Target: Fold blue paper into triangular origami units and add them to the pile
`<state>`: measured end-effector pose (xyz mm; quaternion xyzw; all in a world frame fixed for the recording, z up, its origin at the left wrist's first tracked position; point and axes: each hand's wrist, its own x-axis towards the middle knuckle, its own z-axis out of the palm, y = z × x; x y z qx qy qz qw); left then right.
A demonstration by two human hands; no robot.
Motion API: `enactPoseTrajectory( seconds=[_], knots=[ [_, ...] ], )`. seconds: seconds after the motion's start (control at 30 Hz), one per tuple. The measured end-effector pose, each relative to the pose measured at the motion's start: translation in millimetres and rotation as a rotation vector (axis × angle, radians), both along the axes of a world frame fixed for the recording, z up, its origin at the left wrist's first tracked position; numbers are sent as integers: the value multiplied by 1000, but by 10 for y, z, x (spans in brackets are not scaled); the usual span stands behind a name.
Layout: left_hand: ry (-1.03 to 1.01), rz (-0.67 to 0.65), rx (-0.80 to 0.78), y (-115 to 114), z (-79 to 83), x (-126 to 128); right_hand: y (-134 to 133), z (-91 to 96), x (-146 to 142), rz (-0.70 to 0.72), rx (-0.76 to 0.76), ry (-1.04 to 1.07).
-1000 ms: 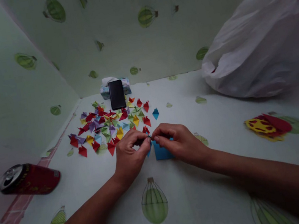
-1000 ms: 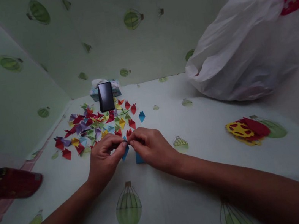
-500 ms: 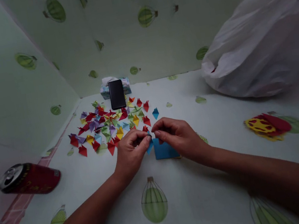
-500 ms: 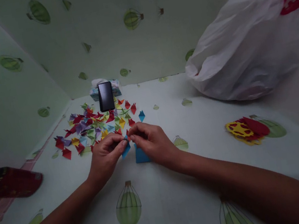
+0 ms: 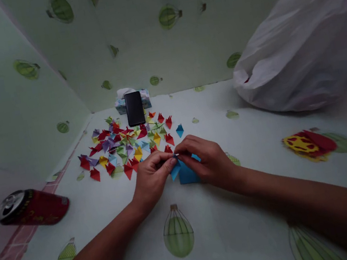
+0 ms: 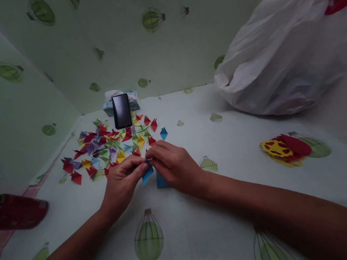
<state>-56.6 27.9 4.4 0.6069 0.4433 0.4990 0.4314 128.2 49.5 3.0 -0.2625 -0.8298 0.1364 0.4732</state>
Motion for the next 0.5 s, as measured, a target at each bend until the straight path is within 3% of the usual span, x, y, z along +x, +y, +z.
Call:
enactPoseTrajectory(
  seconds=[0.3, 0.5],
  knots=[
    [93, 12, 73, -13, 3, -3, -21, 29, -1, -8, 33, -11],
    [139, 21, 117, -17, -3, 2, -24, 60, 1, -13, -124, 12]
  ],
)
